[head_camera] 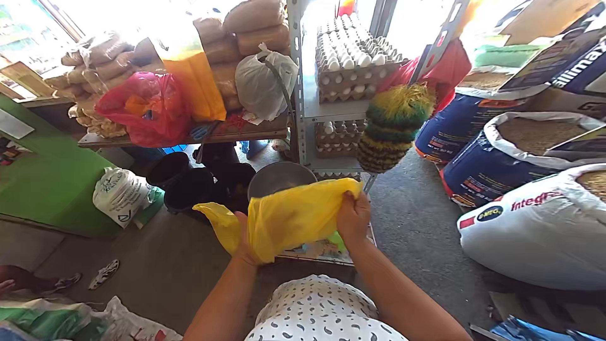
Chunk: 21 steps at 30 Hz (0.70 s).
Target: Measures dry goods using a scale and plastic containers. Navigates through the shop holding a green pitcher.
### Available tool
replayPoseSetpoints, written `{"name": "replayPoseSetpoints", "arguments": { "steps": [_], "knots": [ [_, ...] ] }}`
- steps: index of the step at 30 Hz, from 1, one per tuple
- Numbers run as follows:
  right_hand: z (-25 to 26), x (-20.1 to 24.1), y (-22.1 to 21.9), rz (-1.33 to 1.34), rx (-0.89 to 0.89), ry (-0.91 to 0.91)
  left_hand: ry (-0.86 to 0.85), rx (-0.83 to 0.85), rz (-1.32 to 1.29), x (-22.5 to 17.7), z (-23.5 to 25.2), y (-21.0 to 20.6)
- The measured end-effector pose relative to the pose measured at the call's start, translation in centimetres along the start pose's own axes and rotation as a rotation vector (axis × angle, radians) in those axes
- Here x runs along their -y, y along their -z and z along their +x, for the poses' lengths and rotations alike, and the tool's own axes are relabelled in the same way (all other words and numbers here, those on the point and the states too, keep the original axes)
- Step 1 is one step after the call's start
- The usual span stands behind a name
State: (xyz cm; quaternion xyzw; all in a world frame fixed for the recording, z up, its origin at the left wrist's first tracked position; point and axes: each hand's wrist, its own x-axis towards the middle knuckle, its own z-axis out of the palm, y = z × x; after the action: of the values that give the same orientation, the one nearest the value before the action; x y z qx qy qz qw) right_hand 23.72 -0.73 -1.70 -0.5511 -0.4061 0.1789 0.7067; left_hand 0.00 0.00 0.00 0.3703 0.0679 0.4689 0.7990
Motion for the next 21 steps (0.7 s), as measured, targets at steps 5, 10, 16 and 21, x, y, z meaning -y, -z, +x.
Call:
{"name": "replayPoseSetpoints", "arguments": {
  "steps": [5, 10, 16, 21],
  "knots": [
    [-0.8, -1.2, 0.5, -0.093, 0.049, 0.053, 0.01, -0.437, 0.448, -1.3, 0.9, 2.6],
    [-1.4, -1.8, 0.8, -0.216, 0.229, 0.308, 0.255, -0.424, 1.122, -2.5, 3.4, 2.1],
    [-0.9, -2.6, 1.9, -0.182, 0.177, 0.544, -0.092, -1.003, 0.742, -3.7, 5.1, 6.3],
    [-1.0, -3.1, 1.9, -0.168, 0.186, 0.598, 0.188, -0.7, 0.997, -3.0, 3.8, 5.6]
  ]
}}
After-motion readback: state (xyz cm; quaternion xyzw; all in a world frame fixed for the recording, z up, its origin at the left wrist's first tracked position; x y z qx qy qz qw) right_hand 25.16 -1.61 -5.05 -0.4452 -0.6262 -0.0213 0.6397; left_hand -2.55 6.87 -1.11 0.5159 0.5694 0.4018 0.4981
